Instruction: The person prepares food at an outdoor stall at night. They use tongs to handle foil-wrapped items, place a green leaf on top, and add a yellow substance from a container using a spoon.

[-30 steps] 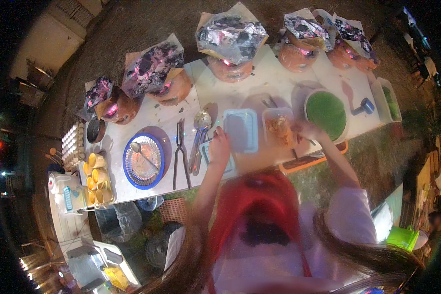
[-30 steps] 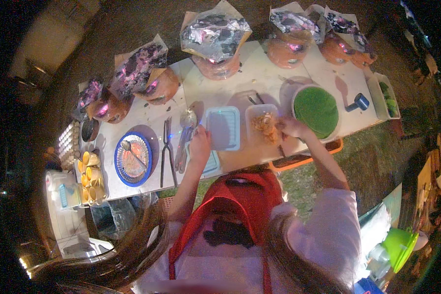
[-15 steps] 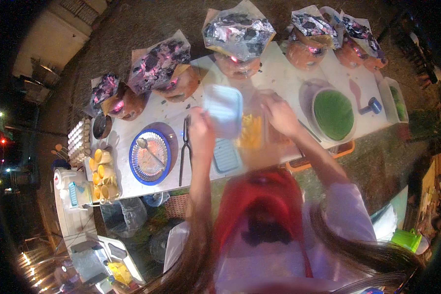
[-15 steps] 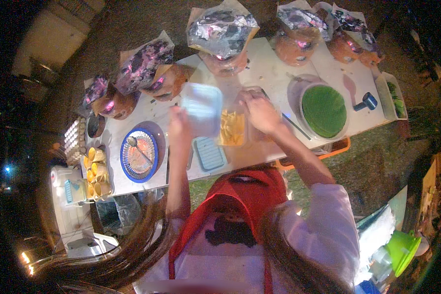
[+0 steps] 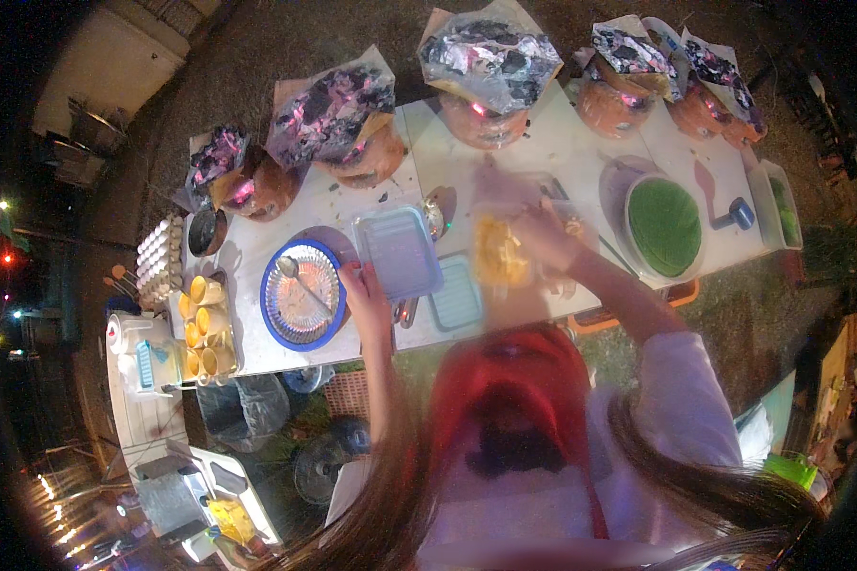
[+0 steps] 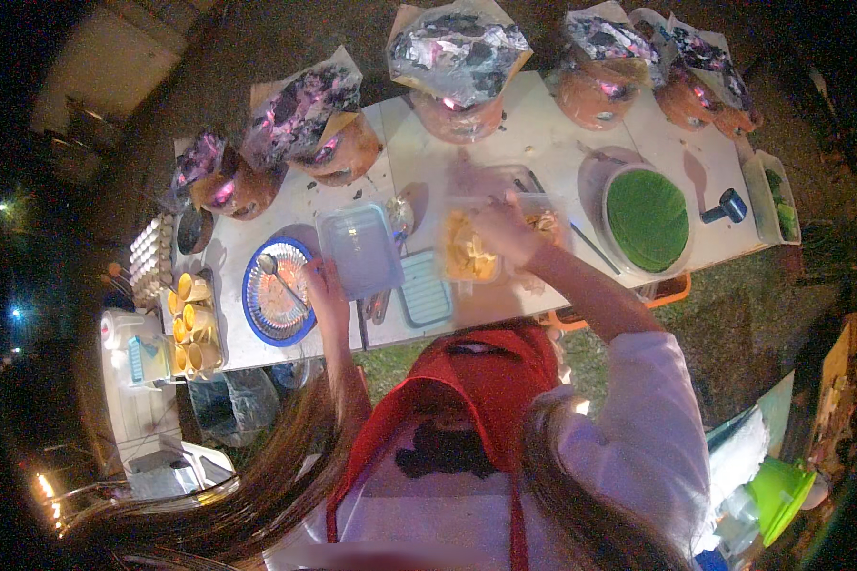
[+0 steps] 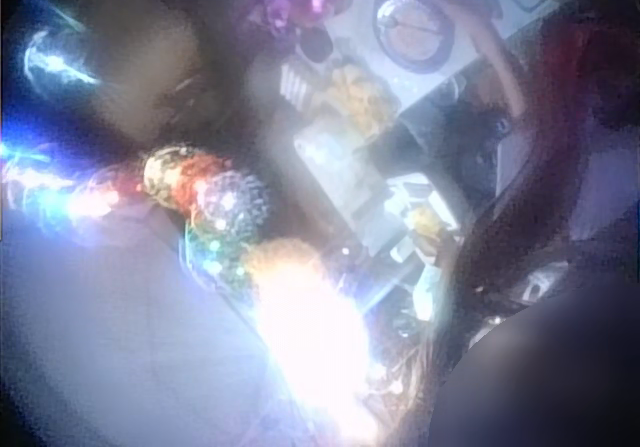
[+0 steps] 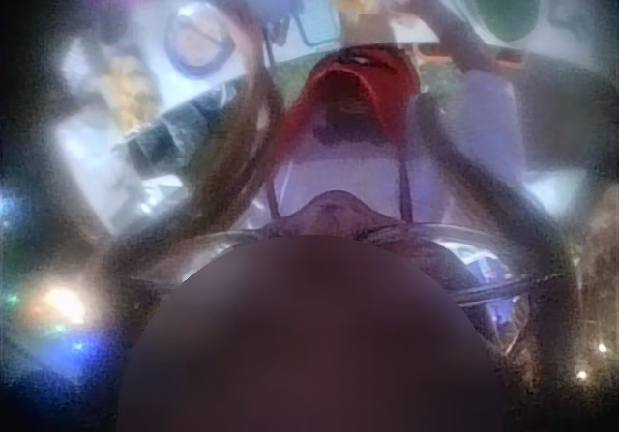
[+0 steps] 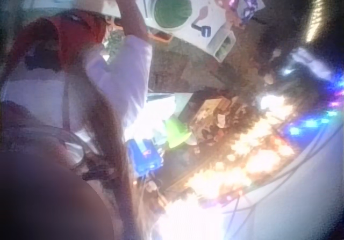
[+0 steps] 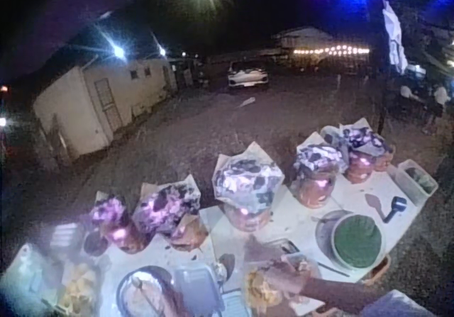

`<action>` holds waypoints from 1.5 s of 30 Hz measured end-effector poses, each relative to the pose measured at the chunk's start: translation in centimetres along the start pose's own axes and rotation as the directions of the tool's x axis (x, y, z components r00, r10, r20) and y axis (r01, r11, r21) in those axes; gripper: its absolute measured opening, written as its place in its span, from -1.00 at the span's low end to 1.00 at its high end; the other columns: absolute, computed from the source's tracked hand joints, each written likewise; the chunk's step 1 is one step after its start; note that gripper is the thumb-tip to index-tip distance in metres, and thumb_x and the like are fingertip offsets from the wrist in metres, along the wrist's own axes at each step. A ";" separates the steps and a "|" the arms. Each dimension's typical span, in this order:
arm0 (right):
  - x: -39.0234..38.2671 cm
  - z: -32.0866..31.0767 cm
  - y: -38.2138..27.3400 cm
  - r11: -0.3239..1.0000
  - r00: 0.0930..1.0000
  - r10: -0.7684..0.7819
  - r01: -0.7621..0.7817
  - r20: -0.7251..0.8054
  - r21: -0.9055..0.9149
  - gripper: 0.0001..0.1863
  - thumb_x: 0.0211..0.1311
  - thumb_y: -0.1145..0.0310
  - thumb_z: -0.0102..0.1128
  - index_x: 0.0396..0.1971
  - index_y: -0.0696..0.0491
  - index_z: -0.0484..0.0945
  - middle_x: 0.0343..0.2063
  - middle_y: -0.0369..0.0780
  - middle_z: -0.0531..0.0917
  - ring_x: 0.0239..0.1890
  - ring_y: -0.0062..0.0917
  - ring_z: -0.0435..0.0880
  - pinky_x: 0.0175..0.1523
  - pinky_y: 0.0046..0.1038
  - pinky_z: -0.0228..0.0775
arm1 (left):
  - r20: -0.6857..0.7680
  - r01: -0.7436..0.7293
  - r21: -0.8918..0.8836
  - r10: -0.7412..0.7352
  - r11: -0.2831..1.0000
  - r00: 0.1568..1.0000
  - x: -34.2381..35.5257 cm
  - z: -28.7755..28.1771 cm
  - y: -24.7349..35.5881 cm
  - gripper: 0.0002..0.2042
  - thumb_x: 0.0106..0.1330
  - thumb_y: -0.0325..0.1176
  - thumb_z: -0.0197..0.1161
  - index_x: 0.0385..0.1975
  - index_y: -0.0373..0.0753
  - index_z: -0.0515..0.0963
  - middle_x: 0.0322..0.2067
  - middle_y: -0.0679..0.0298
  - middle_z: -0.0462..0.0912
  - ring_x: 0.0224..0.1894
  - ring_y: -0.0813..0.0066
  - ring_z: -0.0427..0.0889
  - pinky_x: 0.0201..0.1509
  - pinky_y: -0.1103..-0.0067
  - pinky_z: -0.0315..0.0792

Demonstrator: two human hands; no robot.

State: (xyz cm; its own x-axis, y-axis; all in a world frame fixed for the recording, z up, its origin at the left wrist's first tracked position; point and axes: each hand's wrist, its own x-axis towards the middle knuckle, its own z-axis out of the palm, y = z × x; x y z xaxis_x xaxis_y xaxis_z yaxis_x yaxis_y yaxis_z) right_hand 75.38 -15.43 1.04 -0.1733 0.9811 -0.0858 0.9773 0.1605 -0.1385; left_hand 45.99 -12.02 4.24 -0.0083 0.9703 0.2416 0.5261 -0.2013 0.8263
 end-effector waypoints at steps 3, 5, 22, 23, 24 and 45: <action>0.3 0.0 -0.3 0.979 1.000 0.017 -0.019 0.012 0.201 -0.58 -0.21 0.42 0.22 -0.20 -0.01 0.49 -0.16 -0.22 0.51 -0.13 -0.30 0.49 -0.01 -0.14 0.20 | 0.006 0.130 -0.149 -0.130 0.980 0.991 -0.8 -0.5 -2.3 -0.80 0.33 -0.34 -0.07 -0.20 -0.32 0.20 -0.50 0.12 0.44 -0.42 0.47 0.39 -0.32 0.54 0.30; 0.1 0.1 -0.7 0.957 0.996 -0.086 0.094 -0.039 0.276 -0.62 -0.20 0.42 0.20 -0.24 -0.02 0.51 -0.19 -0.24 0.51 -0.13 -0.31 0.48 0.00 -0.15 0.21 | -0.003 0.181 -0.208 -0.186 0.961 0.983 -1.1 -0.8 -3.6 -0.80 0.34 -0.33 -0.07 -0.19 -0.32 0.20 -0.48 0.15 0.44 -0.40 0.50 0.37 -0.31 0.57 0.29; -0.5 -0.6 -1.7 0.801 0.890 -0.342 0.444 -0.301 0.401 -0.84 0.11 0.29 0.01 -0.39 -0.01 0.54 -0.33 -0.28 0.50 -0.17 -0.43 0.48 -0.05 -0.28 0.25 | -0.077 0.179 -0.231 -0.202 0.956 0.976 -2.4 -2.2 -6.4 -0.79 0.36 -0.34 -0.10 -0.16 -0.33 0.18 -0.47 0.14 0.43 -0.41 0.52 0.35 -0.32 0.60 0.29; -0.7 -1.1 -1.3 0.691 0.950 -0.195 0.311 -0.245 0.653 -0.81 0.16 0.26 -0.03 -0.34 0.00 0.52 -0.33 -0.28 0.51 -0.19 -0.44 0.49 -0.06 -0.31 0.28 | -0.083 0.158 -0.241 -0.182 0.958 0.980 -2.4 -2.4 -6.5 -0.79 0.36 -0.34 -0.10 -0.16 -0.33 0.18 -0.47 0.14 0.43 -0.41 0.52 0.35 -0.32 0.59 0.28; -0.9 -1.5 -0.7 0.510 0.980 -0.065 0.194 -0.187 0.838 -0.77 0.21 0.22 -0.06 -0.30 0.02 0.49 -0.33 -0.29 0.51 -0.21 -0.45 0.50 -0.06 -0.34 0.30 | -0.084 0.165 -0.237 -0.189 0.957 0.978 -2.6 -2.5 -6.5 -0.79 0.36 -0.34 -0.10 -0.16 -0.33 0.18 -0.48 0.14 0.43 -0.41 0.52 0.35 -0.33 0.59 0.28; -0.5 -0.1 -1.4 0.998 0.999 -0.040 0.038 0.031 0.054 -0.71 -0.22 0.13 0.28 -0.55 0.04 0.58 -0.49 -0.14 0.57 -0.26 -0.29 0.52 -0.08 -0.23 0.26 | -0.021 0.109 -0.214 -0.116 0.971 0.993 -2.8 -0.9 -3.7 -0.84 0.36 -0.36 -0.12 -0.18 -0.27 0.17 -0.52 0.25 0.37 -0.44 0.59 0.30 -0.38 0.61 0.24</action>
State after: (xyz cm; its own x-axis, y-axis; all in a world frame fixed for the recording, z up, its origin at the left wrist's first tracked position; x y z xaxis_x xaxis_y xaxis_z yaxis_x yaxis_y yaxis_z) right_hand 74.08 -16.14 1.36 -0.2159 0.9701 -0.1110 0.9618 0.1918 -0.1951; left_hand 43.32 -14.14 0.89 -0.0876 0.9841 0.1547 0.3279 -0.1182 0.9373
